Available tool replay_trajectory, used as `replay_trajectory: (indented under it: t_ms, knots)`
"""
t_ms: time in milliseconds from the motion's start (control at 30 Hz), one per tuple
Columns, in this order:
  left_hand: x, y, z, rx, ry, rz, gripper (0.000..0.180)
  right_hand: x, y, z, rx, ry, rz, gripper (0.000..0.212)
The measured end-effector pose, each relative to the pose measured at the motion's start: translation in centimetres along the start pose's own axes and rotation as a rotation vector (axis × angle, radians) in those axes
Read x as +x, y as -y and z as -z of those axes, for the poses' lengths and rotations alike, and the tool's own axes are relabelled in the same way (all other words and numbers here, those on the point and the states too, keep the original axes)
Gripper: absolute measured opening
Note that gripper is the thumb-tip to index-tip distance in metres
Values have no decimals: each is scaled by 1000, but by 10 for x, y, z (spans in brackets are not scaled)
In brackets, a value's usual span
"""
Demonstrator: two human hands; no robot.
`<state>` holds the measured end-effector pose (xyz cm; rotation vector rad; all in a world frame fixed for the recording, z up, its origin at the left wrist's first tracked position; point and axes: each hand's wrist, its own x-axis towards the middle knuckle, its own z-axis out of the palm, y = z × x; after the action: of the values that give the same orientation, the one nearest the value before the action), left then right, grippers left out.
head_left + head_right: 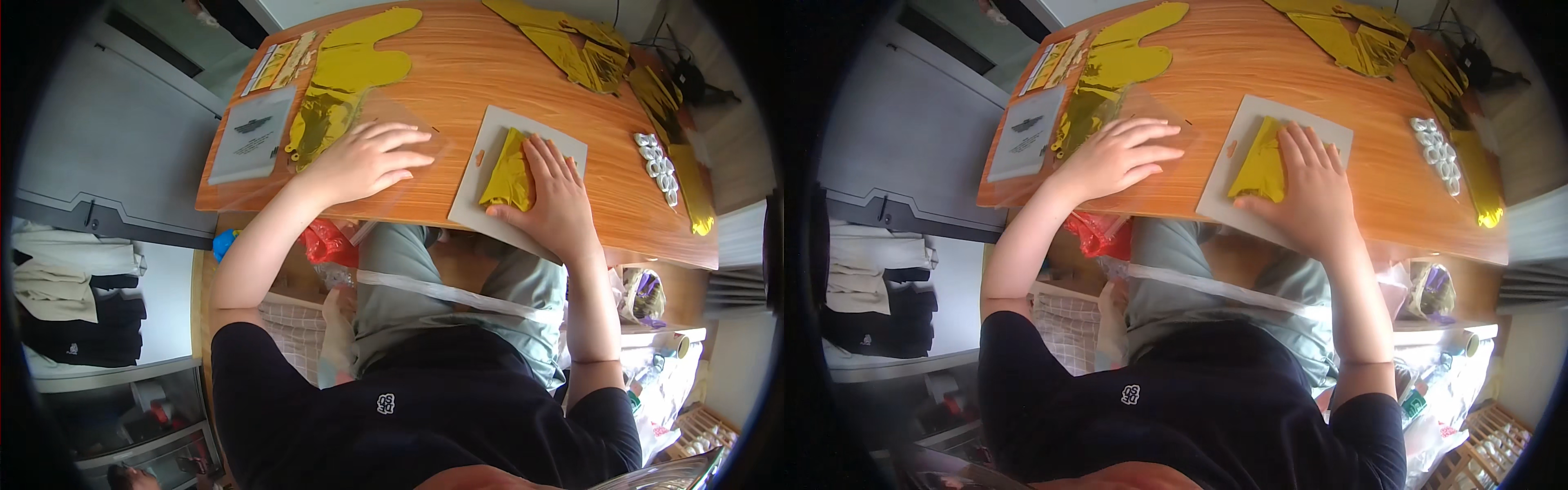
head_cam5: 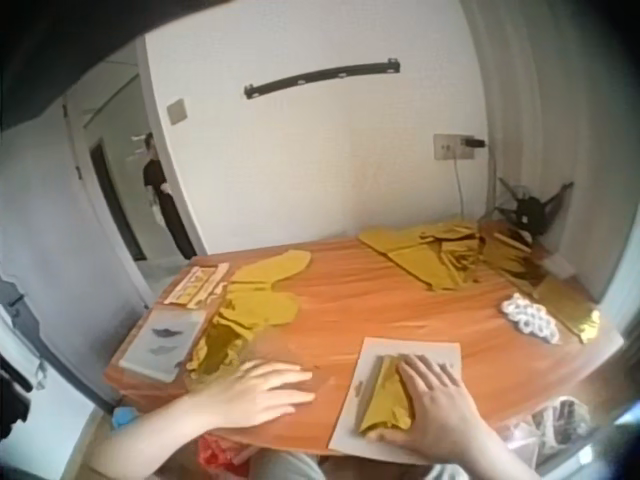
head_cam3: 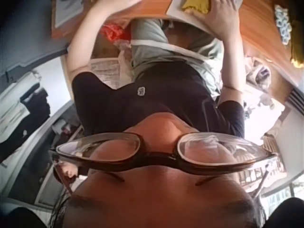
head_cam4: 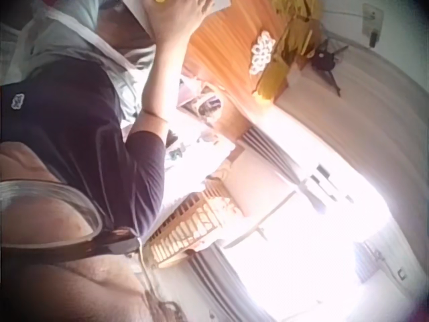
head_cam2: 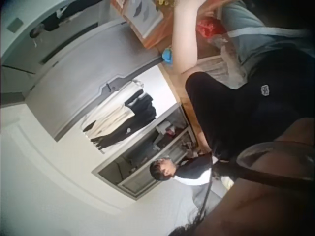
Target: The person folds gold foil decorations by hand and places them into cardboard-backed plastic packaging sleeves.
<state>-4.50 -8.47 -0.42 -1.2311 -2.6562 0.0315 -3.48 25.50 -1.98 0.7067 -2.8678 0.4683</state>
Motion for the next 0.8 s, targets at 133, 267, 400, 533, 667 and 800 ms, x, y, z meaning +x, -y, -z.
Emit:
replay_trajectory:
  t_ms: [133,267,400,533,667,800]
  knots:
    - [4,-10,-2,-265,139,89,67,2,-2,-7,-49,-61,-110,112]
    - [13,-32,-7,-257,147,218,74,8,2,-12,-79,-97,-181,111]
    - [29,-47,-17,-246,120,279,82,11,5,-14,-72,-113,-194,111]
    - [44,-50,-23,-670,-49,346,85,10,2,-16,-88,-124,-183,112]
    - [44,-44,-21,-242,84,348,81,10,2,-17,-101,-122,-179,113]
    - [37,-45,-29,-256,108,370,75,10,4,-15,-107,-118,-188,114]
